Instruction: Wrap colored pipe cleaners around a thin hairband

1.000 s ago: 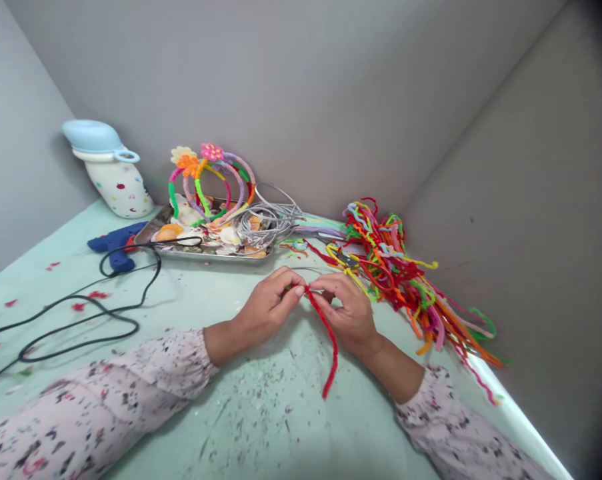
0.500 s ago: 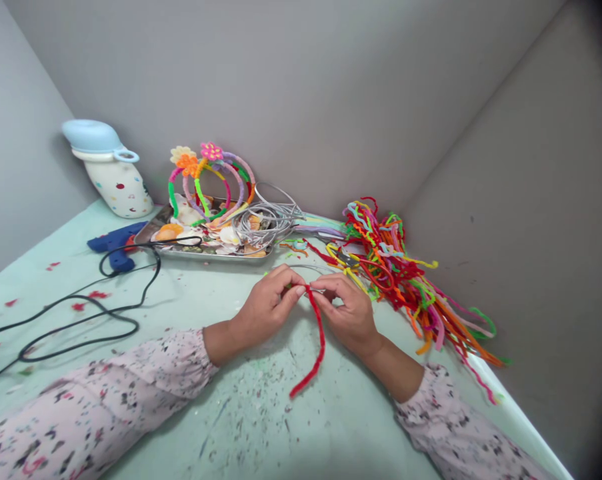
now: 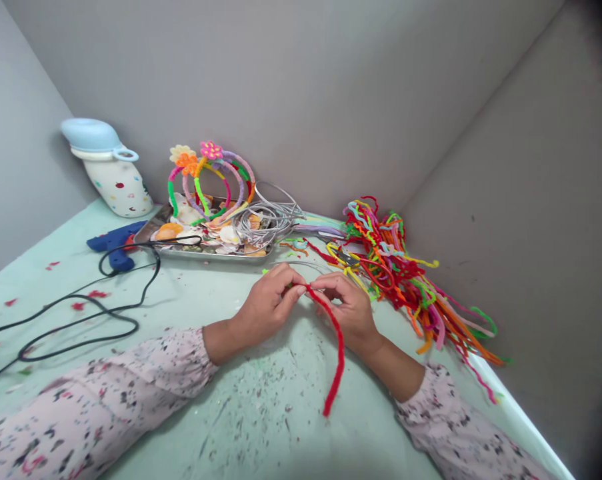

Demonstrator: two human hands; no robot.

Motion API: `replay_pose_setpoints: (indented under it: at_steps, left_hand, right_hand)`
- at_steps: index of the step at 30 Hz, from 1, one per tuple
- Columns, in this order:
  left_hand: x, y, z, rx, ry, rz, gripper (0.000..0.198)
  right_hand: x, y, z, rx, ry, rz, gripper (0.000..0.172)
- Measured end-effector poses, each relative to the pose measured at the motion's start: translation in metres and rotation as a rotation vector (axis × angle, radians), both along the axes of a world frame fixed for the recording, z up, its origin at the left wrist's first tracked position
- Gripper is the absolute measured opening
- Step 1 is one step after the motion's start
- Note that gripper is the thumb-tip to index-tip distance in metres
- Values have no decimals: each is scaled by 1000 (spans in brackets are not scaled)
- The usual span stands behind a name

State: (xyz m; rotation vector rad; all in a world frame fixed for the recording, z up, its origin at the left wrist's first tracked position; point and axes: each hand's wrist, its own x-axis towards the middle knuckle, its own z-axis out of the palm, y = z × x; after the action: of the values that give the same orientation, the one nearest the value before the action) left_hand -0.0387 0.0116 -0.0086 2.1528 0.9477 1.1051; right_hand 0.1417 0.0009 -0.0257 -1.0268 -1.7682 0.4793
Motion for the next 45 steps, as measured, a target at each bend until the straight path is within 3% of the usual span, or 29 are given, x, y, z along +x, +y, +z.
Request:
replay_pose_setpoints:
  at_steps: [7,25,45]
  left_hand:
    - [-1,1,-2,30,36,-2,17]
    - [0,3,-3,80,144,-5,16]
    - [1,3,-4,62,166,31,15]
  right_hand:
    - [1,1,-6,-169,121,66,13]
    - [-1,5,2,-475,242,119,24]
    - [0,3,1,-436,169,146,19]
